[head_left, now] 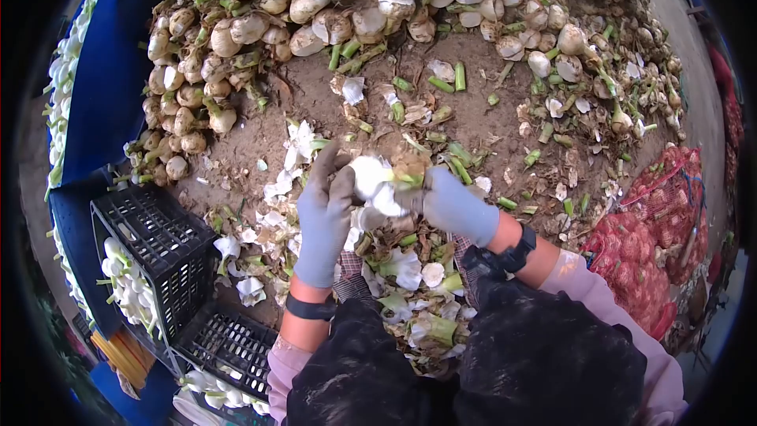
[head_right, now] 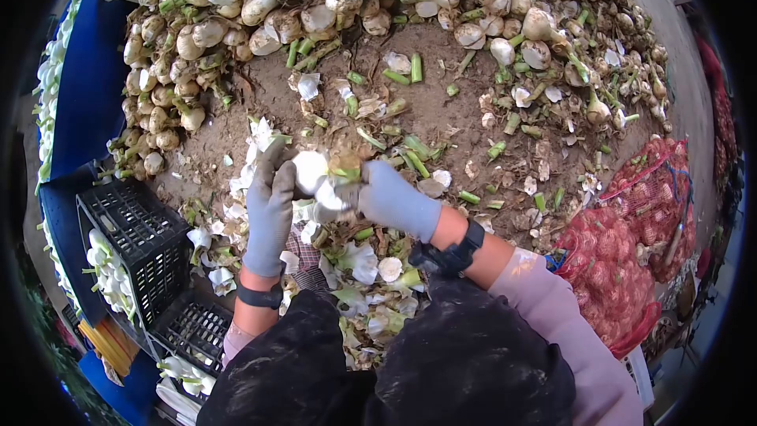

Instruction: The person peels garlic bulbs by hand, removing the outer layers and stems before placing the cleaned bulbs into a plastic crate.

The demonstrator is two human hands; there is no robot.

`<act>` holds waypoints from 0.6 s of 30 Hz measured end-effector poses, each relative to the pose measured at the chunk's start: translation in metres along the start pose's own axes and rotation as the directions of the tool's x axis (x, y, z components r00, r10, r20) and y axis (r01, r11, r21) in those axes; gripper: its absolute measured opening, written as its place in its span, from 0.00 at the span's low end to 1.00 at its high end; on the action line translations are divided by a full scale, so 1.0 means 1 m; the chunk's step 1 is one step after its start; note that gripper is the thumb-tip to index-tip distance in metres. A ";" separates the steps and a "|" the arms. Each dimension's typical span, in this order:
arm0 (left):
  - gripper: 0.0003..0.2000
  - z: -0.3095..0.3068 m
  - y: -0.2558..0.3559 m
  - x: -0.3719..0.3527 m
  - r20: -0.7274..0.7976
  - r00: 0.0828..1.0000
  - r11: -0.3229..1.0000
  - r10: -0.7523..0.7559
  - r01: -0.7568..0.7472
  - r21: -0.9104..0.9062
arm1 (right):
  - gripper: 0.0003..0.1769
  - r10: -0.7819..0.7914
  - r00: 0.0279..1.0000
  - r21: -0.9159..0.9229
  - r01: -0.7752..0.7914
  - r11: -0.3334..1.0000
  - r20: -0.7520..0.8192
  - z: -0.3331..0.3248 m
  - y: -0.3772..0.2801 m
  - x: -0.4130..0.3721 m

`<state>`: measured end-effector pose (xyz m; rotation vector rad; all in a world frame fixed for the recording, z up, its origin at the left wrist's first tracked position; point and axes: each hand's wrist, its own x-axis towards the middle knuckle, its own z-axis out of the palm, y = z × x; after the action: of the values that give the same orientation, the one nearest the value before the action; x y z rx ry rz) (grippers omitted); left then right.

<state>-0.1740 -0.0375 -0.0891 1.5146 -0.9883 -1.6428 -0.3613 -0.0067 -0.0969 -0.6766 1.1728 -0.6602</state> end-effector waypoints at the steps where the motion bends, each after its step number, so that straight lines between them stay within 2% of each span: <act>1: 0.27 -0.002 0.003 0.002 -0.004 1.000 1.000 0.001 -0.001 -0.001 | 0.12 -0.031 0.998 -0.145 0.040 0.989 0.060 0.002 0.001 -0.003; 2: 0.25 -0.003 0.006 0.003 0.194 0.953 0.924 0.231 -0.278 0.264 | 0.12 -0.048 0.998 -0.237 0.057 0.970 0.042 0.002 0.002 -0.004; 3: 0.22 -0.002 0.009 0.003 0.431 0.822 0.709 0.373 -0.552 0.440 | 0.12 -0.046 0.998 -0.242 0.055 0.969 0.043 -0.001 0.001 -0.005; 4: 0.19 0.004 0.015 -0.003 0.405 0.877 0.758 0.258 -0.444 0.478 | 0.12 -0.108 0.987 -0.383 0.146 0.912 0.119 -0.003 -0.002 -0.004; 5: 0.19 -0.001 0.011 -0.002 0.409 0.877 0.757 0.253 -0.442 0.480 | 0.12 -0.157 0.967 -0.501 0.238 0.832 0.199 -0.003 -0.005 -0.004; 6: 0.21 -0.010 0.005 0.002 0.411 0.910 0.901 0.051 -0.219 0.374 | 0.13 -0.027 0.980 -0.700 0.158 0.697 0.195 -0.004 -0.016 -0.006; 7: 0.25 -0.014 -0.001 0.006 0.435 0.888 0.965 -0.147 0.034 0.258 | 0.13 -0.030 0.981 -0.697 0.158 0.699 0.192 -0.007 -0.017 -0.002; 8: 0.18 -0.011 -0.005 0.003 0.374 0.928 1.000 0.004 -0.007 0.006 | 0.14 -0.039 0.996 -0.808 0.083 0.584 0.074 -0.011 -0.018 0.000; 9: 0.18 -0.009 -0.003 -0.001 0.376 0.927 1.000 0.006 -0.009 0.006 | 0.15 -0.067 0.997 -0.891 -0.007 0.455 -0.042 -0.014 -0.019 0.000; 10: 0.14 -0.008 0.001 -0.004 0.326 0.945 0.943 -0.039 0.142 -0.300 | 0.15 -0.072 0.997 -0.892 -0.005 0.451 -0.042 -0.017 -0.020 -0.001; 11: 0.10 -0.008 0.003 -0.007 0.288 0.952 0.773 -0.102 0.258 -0.579 | 0.15 0.086 0.996 -0.913 -0.020 0.408 0.016 -0.019 -0.022 -0.003; 12: 0.12 -0.009 -0.002 -0.008 0.252 0.964 0.767 0.084 0.099 -0.633 | 0.15 0.250 0.966 -0.929 -0.028 0.369 0.070 -0.018 -0.021 -0.007; 13: 0.17 -0.009 0.009 -0.009 0.174 0.984 0.713 -0.047 0.155 -0.683 | 0.16 0.403 0.908 -0.945 -0.022 0.327 0.118 -0.016 -0.020 -0.010; 14: 0.17 -0.018 0.001 -0.003 0.162 0.986 0.619 -0.038 0.150 -0.771 | 0.18 0.441 0.820 -0.912 0.220 0.346 0.365 -0.005 -0.012 -0.026; 15: 0.17 -0.025 -0.004 0.002 0.148 0.988 0.513 -0.031 0.143 -0.846 | 0.20 0.473 0.664 -0.814 0.442 0.376 0.579 0.008 -0.009 -0.042; 16: 0.18 -0.029 -0.007 0.004 0.102 0.987 0.471 -0.125 0.149 -0.870 | 0.20 0.472 0.656 -0.807 0.452 0.379 0.589 0.008 -0.012 -0.043; 17: 0.19 -0.035 -0.014 0.013 0.113 0.972 0.335 -0.205 0.178 -0.925 | 0.20 0.492 0.660 -0.819 0.396 0.414 0.568 0.008 -0.024 -0.043; 18: 0.19 -0.035 -0.021 0.009 0.092 0.976 0.393 -0.199 0.166 -0.904 | 0.23 0.513 0.665 -0.830 0.334 0.446 0.543 0.006 -0.032 -0.040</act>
<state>-0.1394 -0.0385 -0.1132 0.8400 0.2211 -1.8112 -0.3693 0.0046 -0.0471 -1.6123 0.6387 0.5117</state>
